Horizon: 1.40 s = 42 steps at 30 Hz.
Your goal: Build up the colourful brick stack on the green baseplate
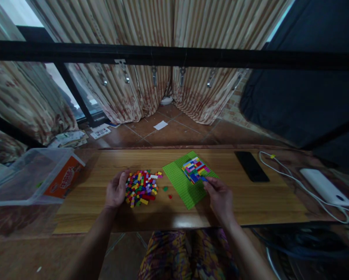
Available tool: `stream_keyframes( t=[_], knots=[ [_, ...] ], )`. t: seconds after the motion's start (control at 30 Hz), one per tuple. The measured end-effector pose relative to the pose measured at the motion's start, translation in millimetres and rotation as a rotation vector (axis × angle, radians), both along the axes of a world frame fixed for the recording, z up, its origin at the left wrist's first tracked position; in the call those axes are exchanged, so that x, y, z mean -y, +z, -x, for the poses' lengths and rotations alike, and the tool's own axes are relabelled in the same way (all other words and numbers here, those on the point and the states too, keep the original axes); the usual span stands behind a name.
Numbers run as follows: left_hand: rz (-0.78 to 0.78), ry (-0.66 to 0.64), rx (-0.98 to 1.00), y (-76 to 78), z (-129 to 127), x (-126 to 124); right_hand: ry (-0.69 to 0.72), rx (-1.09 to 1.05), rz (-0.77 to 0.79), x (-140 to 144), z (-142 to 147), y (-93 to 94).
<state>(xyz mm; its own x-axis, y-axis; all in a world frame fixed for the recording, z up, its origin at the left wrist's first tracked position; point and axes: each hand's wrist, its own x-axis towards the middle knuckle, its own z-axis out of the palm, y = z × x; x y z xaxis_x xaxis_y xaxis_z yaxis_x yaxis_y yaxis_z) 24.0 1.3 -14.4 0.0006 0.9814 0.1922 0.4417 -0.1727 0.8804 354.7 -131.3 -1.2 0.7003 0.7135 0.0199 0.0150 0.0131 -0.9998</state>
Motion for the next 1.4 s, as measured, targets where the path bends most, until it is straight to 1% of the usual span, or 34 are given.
stream_keyframes(
  t=[0.07,0.17,0.3,0.4,0.53,0.63,0.77,0.87,1.0,1.2,1.4],
  knots=[
    [-0.005,-0.002,-0.003,-1.2,0,0,-0.015,0.063,-0.005,-2,-2,-1.8],
    [-0.008,0.009,0.003,-1.4,0,0,-0.034,0.171,0.028,-3,-1,0.5],
    [-0.001,0.019,-0.009,2.2,-2,1,-0.033,0.396,0.067,-4,4,5.2],
    [-0.001,0.013,-0.026,4.6,-3,2,-0.055,0.582,0.092,-6,6,4.6],
    [-0.012,0.005,-0.014,3.7,-3,2,-0.079,0.726,0.088,-10,7,1.8],
    [-0.021,0.01,0.003,2.1,-3,1,-0.074,0.728,0.068,-10,7,1.7],
    [-0.011,0.009,0.011,3.4,-4,3,-0.046,0.646,0.059,-7,7,3.5],
    [-0.011,0.019,0.006,5.5,-5,3,-0.011,0.572,0.078,-5,8,4.4],
    [-0.017,0.026,0.0,5.7,-5,3,0.003,0.535,0.111,-5,9,4.0],
    [-0.014,0.02,-0.005,3.5,-4,2,-0.031,0.6,0.166,-8,10,5.7],
    [-0.007,0.018,-0.025,5.6,-4,3,-0.092,0.681,0.204,-12,14,9.8]
  ],
)
